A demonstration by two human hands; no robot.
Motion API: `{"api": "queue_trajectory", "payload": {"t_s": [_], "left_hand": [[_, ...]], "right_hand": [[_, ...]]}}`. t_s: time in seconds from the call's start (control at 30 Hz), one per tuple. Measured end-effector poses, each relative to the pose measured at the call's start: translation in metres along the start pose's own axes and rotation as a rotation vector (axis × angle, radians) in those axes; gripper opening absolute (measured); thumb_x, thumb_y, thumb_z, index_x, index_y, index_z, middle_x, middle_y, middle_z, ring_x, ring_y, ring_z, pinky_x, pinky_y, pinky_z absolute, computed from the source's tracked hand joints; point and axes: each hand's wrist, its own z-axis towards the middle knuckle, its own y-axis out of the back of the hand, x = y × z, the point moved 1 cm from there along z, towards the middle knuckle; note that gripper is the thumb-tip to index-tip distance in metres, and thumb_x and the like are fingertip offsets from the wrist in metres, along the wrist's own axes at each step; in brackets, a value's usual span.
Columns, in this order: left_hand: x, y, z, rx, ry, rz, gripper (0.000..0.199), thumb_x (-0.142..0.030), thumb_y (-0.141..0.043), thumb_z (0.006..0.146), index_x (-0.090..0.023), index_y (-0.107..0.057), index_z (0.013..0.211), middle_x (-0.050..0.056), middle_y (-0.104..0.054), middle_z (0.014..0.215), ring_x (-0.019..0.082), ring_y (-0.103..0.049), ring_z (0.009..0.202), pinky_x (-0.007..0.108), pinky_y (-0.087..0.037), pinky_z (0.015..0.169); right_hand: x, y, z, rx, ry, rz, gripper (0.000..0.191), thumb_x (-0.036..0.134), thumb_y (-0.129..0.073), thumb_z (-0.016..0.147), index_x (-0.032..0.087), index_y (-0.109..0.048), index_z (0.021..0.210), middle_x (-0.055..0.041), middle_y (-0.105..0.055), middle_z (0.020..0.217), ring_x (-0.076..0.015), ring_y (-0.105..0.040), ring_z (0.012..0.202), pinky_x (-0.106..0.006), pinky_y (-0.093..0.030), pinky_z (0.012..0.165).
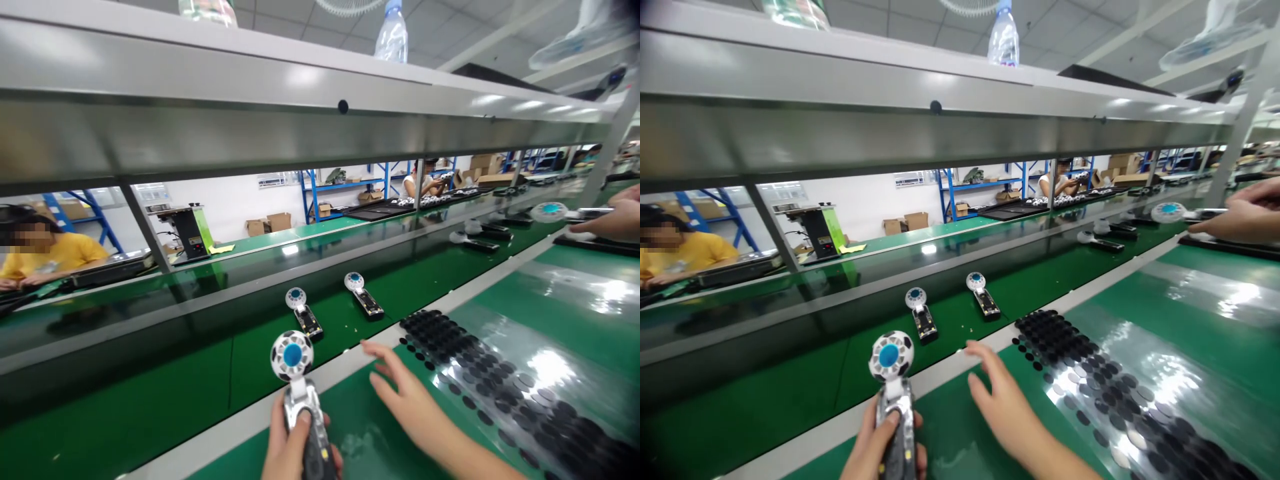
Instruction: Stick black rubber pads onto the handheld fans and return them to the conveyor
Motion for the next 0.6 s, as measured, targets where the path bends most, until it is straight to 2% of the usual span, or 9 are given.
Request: {"api": "queue_trajectory", "payload": {"t_s": [0.1,0.17,0.23,0.3,0.4,0.47,0.53,0.57,0.6], "left_hand": [[-0.025,0.017,0.025,-0.087,-0.133,0.077,0.059,-0.042,-0.058,0.068,-0.025,-0.029,0.116,-0.003,-0.058,0.062,0.019,-0.057,0.042,0.028,-0.043,0.041],[-0.039,0.029,0.05,-0.15,-0.194,0.156,0.047,-0.034,-0.054,0.072,-0.023,-0.032,0.113,-0.003,-0.057,0.06,0.018,-0.058,0.045,0.028,-0.045,0.044],[-0.053,0.041,0.079,-0.206,-0.231,0.218,0.043,-0.027,-0.05,0.077,-0.02,-0.033,0.115,-0.001,-0.057,0.059,0.018,-0.059,0.049,0.028,-0.046,0.046],[-0.068,0.052,0.11,-0.26,-0.253,0.28,0.042,-0.024,-0.047,0.08,-0.017,-0.033,0.119,0.001,-0.058,0.066,0.018,-0.06,0.056,0.03,-0.048,0.051],[-0.092,0.063,0.145,-0.314,-0.275,0.385,0.041,-0.022,-0.052,0.082,-0.015,-0.039,0.12,0.008,-0.058,0.097,0.022,-0.059,0.085,0.042,-0.048,0.075],[-0.104,0.06,0.152,-0.328,-0.324,0.428,0.045,-0.019,-0.056,0.079,-0.016,-0.041,0.121,0.011,-0.044,0.125,0.027,-0.043,0.114,0.051,-0.035,0.094],[-0.104,0.046,0.14,-0.303,-0.404,0.43,0.048,-0.016,-0.056,0.079,-0.017,-0.039,0.124,0.007,-0.026,0.14,0.03,-0.019,0.128,0.05,-0.018,0.104],[-0.098,0.036,0.128,-0.269,-0.445,0.415,0.047,-0.017,-0.054,0.08,-0.018,-0.04,0.124,0.004,-0.022,0.142,0.029,-0.013,0.13,0.046,-0.013,0.107],[-0.089,0.024,0.113,-0.226,-0.457,0.388,0.042,-0.017,-0.053,0.081,-0.018,-0.043,0.122,0.004,-0.025,0.141,0.026,-0.014,0.131,0.043,-0.012,0.108]], "right_hand": [[-0.03,0.012,0.055,-0.189,-0.084,-0.188,0.038,0.021,-0.039,0.086,0.019,-0.035,0.124,-0.0085,-0.034,0.134,-0.0189,-0.028,0.126,-0.037,-0.023,0.105],[-0.048,0.018,0.089,-0.266,-0.172,-0.285,0.046,0.024,-0.049,0.085,0.017,-0.033,0.128,-0.0111,-0.031,0.136,-0.0274,-0.026,0.126,-0.048,-0.023,0.102],[-0.061,0.022,0.113,-0.303,-0.246,-0.358,0.051,0.029,-0.054,0.084,0.018,-0.033,0.129,-0.011,-0.034,0.133,-0.0303,-0.033,0.121,-0.053,-0.027,0.098],[-0.068,0.024,0.126,-0.311,-0.297,-0.403,0.047,0.033,-0.053,0.085,0.019,-0.037,0.127,-0.0096,-0.042,0.126,-0.028,-0.042,0.113,-0.052,-0.033,0.093],[-0.063,0.025,0.125,-0.318,-0.319,-0.424,0.042,0.033,-0.05,0.087,0.017,-0.039,0.125,-0.0097,-0.05,0.118,-0.0249,-0.05,0.104,-0.048,-0.04,0.088],[-0.05,0.024,0.108,-0.305,-0.275,-0.407,0.041,0.031,-0.045,0.088,0.016,-0.038,0.126,-0.0105,-0.051,0.118,-0.0238,-0.052,0.103,-0.042,-0.043,0.086],[-0.032,0.018,0.08,-0.267,-0.193,-0.377,0.042,0.029,-0.041,0.088,0.02,-0.036,0.129,-0.0085,-0.051,0.121,-0.0222,-0.052,0.106,-0.034,-0.045,0.085],[-0.023,0.014,0.063,-0.248,-0.145,-0.358,0.043,0.03,-0.04,0.087,0.023,-0.034,0.13,-0.0061,-0.05,0.125,-0.0213,-0.051,0.109,-0.031,-0.045,0.085],[-0.015,0.008,0.044,-0.231,-0.105,-0.341,0.046,0.032,-0.04,0.086,0.025,-0.032,0.131,-0.0036,-0.048,0.128,-0.0207,-0.048,0.112,-0.03,-0.046,0.086]]}}
